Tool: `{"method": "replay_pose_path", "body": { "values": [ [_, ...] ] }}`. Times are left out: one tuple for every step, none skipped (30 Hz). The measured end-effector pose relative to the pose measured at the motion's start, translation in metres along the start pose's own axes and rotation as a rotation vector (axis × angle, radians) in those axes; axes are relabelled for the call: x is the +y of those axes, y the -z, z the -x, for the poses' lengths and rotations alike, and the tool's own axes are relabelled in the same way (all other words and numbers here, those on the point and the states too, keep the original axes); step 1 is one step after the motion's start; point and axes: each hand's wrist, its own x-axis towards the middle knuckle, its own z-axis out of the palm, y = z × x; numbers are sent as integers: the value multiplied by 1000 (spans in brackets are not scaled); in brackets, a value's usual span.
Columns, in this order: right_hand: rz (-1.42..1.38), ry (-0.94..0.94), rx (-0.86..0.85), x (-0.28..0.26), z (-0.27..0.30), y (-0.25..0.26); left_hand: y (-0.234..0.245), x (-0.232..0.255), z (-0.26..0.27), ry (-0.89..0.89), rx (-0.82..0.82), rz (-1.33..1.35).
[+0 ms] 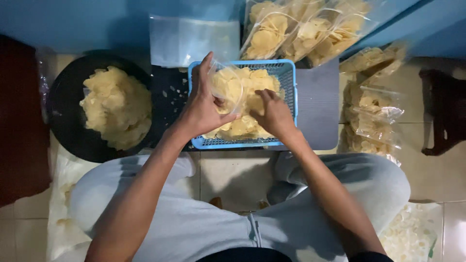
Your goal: Manually packaging chips into plastic bags from a basket
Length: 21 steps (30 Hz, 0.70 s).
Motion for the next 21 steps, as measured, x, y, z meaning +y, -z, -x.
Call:
{"method": "replay_pose_path", "body": {
  "values": [
    [0, -7, 5, -11, 2, 0, -2, -6, -2, -5, -6, 3],
    [74, -117, -142, -22, 4, 0, -5, -12, -4, -5, -6, 1],
    [145, -227, -291, -33, 5, 0, -7, -18, -6, -5, -7, -3],
    [141, -234, -286, -35, 12, -1, -9, -16, -6, -10, -14, -2],
    [180, -120, -179, -38, 18, -2, -11, -14, -7, 19, -18, 27],
    [218, -6, -71, -41, 24, -3, -12, -12, -7, 47, -23, 56],
    [218, -13, -69, -28, 19, -16, -12, -8, -7, 44, -29, 58],
    [257, 46, -19, -15, 13, -29, -12, -4, -7, -48, 19, -40],
    [297, 99, 34, 0, 8, -39, -13, 1, -10, -146, 62, -134],
    [298, 85, 41, 2, 7, -38, -15, -1, -10, -155, 52, -128],
    [269, 75, 25, 3, 8, -37, -18, -3, -12, -123, 68, -107],
    [240, 66, 11, 5, 8, -36, -20, -6, -13, -91, 82, -88],
    [240, 50, 18, 6, 7, -37, -25, -8, -13, -100, 70, -81],
    [182, 14, -17, 6, 7, -38, -30, -12, -13, -81, 56, -84],
    [124, -21, -54, 7, 8, -38, -35, -14, -12, -60, 43, -87],
    [125, -35, -50, 6, 7, -30, -37, -11, -13, -66, 32, -78],
    [129, -33, -9, 4, 4, -23, -38, -9, -13, -35, 18, -81],
    [133, -31, 31, 2, 1, -16, -38, -7, -12, -3, 3, -84],
    [131, -25, 31, 4, 1, -3, -40, -6, -13, -3, 7, -89],
    [67, -26, 85, 5, -1, 10, -41, -5, -14, 25, 15, -88],
    [2, -16, 129, 3, -5, 21, -39, -6, -14, 62, 34, -91]
  ]
}}
